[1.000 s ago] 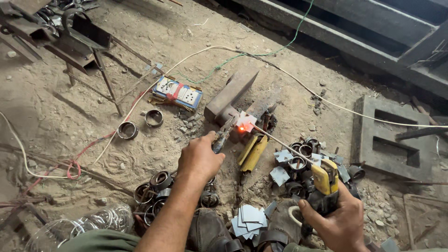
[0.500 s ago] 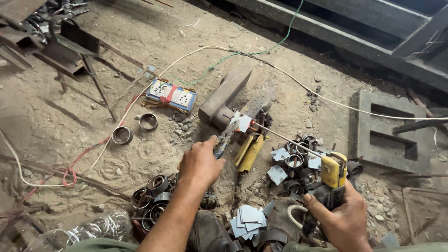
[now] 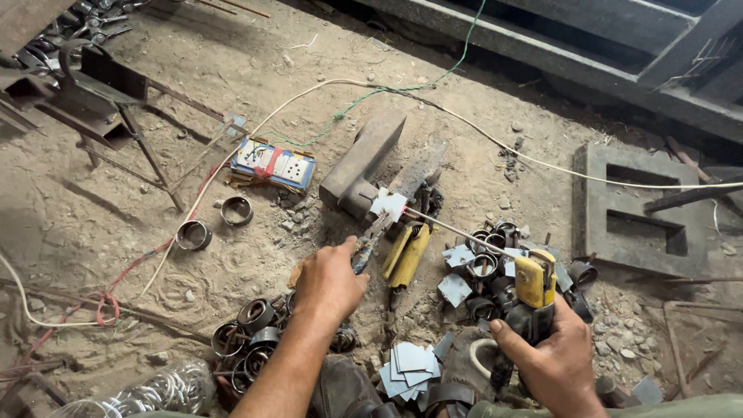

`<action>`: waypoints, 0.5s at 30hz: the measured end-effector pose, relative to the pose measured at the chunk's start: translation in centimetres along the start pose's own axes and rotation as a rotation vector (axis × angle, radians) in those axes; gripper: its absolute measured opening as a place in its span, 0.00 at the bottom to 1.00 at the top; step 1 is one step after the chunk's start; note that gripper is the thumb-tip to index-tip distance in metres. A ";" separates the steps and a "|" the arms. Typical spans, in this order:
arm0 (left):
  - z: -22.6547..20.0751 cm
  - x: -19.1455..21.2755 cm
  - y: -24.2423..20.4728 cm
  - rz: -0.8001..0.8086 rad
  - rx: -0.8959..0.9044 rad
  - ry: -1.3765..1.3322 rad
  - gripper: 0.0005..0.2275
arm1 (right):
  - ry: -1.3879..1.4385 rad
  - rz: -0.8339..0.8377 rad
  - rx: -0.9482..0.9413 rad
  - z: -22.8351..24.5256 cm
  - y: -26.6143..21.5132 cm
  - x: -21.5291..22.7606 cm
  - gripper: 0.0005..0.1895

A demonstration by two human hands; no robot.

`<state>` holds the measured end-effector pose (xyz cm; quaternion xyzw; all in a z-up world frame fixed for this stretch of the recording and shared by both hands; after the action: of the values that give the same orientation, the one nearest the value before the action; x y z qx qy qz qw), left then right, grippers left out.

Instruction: The person welds small metal rings to square metal plates using a handheld welding tool. They hold the parts with pliers, apply the welding rod to create a joint, and then place the finished pieces aside. The process is repeated for multiple units.

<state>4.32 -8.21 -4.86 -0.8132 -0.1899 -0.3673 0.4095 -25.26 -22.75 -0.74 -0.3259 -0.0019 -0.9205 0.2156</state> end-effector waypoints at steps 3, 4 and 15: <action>0.0 0.2 0.0 -0.005 -0.001 0.002 0.29 | 0.019 -0.013 0.035 0.3 -0.1 -0.1 0.20; 0.0 0.2 -0.1 -0.002 0.003 0.000 0.29 | 0.026 -0.007 0.032 0.3 -0.1 -0.1 0.20; 0.5 -0.4 0.1 0.038 0.043 -0.019 0.27 | -0.012 0.033 -0.009 0.8 0.1 -0.5 0.21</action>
<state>4.33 -7.92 -5.44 -0.8113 -0.1860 -0.3475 0.4318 -24.42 -22.49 -0.44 -0.3323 0.0065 -0.9148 0.2294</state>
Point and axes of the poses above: each hand's wrist, its own y-axis towards the middle knuckle, its own x-axis out of the back of the hand, z = x × y, the point moved 9 cm from there along y, towards the middle knuckle, and after that the axes turned 1 degree about -x, right-handed, at the moved point
